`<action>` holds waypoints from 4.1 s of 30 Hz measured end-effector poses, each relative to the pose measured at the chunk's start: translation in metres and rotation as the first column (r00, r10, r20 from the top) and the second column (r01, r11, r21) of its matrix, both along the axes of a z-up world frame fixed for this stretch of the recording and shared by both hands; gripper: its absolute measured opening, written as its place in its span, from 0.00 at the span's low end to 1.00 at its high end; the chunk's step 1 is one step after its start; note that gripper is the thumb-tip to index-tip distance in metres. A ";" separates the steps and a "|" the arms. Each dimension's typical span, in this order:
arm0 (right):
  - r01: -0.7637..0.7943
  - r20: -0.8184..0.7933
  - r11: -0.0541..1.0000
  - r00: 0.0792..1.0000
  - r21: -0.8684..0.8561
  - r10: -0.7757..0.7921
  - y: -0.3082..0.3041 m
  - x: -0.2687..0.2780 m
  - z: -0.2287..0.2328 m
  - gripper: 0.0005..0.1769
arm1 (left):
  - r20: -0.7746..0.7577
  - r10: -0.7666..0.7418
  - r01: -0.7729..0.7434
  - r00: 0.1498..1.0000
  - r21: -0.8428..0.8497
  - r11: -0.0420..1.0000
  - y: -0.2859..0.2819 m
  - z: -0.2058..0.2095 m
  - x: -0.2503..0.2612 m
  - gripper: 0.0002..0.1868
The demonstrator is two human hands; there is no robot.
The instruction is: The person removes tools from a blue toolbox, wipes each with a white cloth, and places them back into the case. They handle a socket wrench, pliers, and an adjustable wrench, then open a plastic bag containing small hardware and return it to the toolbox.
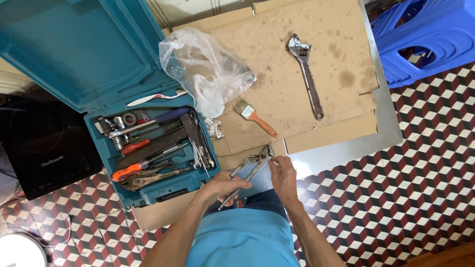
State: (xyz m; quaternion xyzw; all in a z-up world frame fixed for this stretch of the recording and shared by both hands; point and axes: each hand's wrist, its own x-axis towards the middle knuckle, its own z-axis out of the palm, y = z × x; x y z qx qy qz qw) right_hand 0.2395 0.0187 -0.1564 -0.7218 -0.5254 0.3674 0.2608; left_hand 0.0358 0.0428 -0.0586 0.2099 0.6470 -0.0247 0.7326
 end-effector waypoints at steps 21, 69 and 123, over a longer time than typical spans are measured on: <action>0.366 -0.194 0.873 0.877 -0.324 -0.439 0.018 0.009 0.042 0.09 | 0.120 0.238 -0.241 0.964 0.014 0.970 -0.022 -0.006 0.011 0.41; -0.277 0.207 0.960 0.942 0.043 0.263 0.046 0.008 -0.021 0.09 | 0.371 0.420 -0.350 0.828 -0.242 0.905 0.000 0.025 -0.002 0.35; -0.387 -0.724 0.760 0.672 -0.523 -0.157 0.004 -0.161 0.085 0.14 | -0.547 0.400 0.527 0.735 0.833 0.172 -0.134 -0.035 -0.191 0.25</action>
